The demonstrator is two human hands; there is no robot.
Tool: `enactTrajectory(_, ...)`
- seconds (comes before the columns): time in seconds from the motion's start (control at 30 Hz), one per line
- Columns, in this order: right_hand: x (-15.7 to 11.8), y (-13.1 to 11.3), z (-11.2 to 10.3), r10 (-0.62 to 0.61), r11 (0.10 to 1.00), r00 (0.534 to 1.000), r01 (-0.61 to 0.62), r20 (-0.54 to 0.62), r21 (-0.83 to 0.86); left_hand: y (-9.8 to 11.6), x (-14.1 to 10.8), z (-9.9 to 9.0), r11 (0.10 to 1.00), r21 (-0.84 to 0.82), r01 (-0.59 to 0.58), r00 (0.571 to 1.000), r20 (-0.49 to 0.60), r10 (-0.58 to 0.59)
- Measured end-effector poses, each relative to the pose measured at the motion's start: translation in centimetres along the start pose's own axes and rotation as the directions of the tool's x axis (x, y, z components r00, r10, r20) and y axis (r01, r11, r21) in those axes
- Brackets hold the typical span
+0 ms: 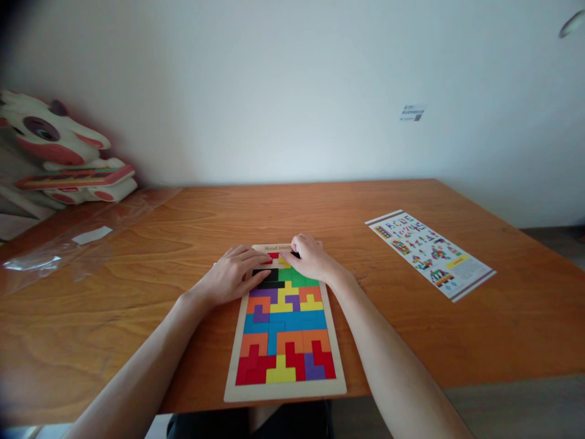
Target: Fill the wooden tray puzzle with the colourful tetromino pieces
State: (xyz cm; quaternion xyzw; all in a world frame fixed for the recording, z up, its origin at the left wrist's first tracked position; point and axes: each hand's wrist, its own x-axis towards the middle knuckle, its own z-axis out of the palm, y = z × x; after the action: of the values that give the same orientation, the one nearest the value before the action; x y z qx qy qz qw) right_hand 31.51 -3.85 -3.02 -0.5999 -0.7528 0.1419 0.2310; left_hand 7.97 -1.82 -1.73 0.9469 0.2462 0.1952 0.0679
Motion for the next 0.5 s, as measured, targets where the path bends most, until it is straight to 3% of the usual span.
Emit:
enactTrajectory(0.2,-0.2,-0.3,-0.8,-0.142,0.966,0.989,0.148,-0.042,0.213,-0.4,-0.2,0.0,1.000,0.013,0.028,0.998,-0.062,-0.028)
enactTrajectory(0.37,-0.4,-0.4,-1.5,-0.141,0.969,0.989,0.129,0.045,0.210,-0.4,-0.2,0.0,1.000,0.012,0.006,0.999,-0.052,-0.005)
enactTrajectory(0.5,-0.1,0.6,-1.2,-0.076,0.986,0.997,0.071,0.027,0.152,-0.5,-0.3,0.2,1.000,0.026,0.014,0.999,-0.038,-0.013)
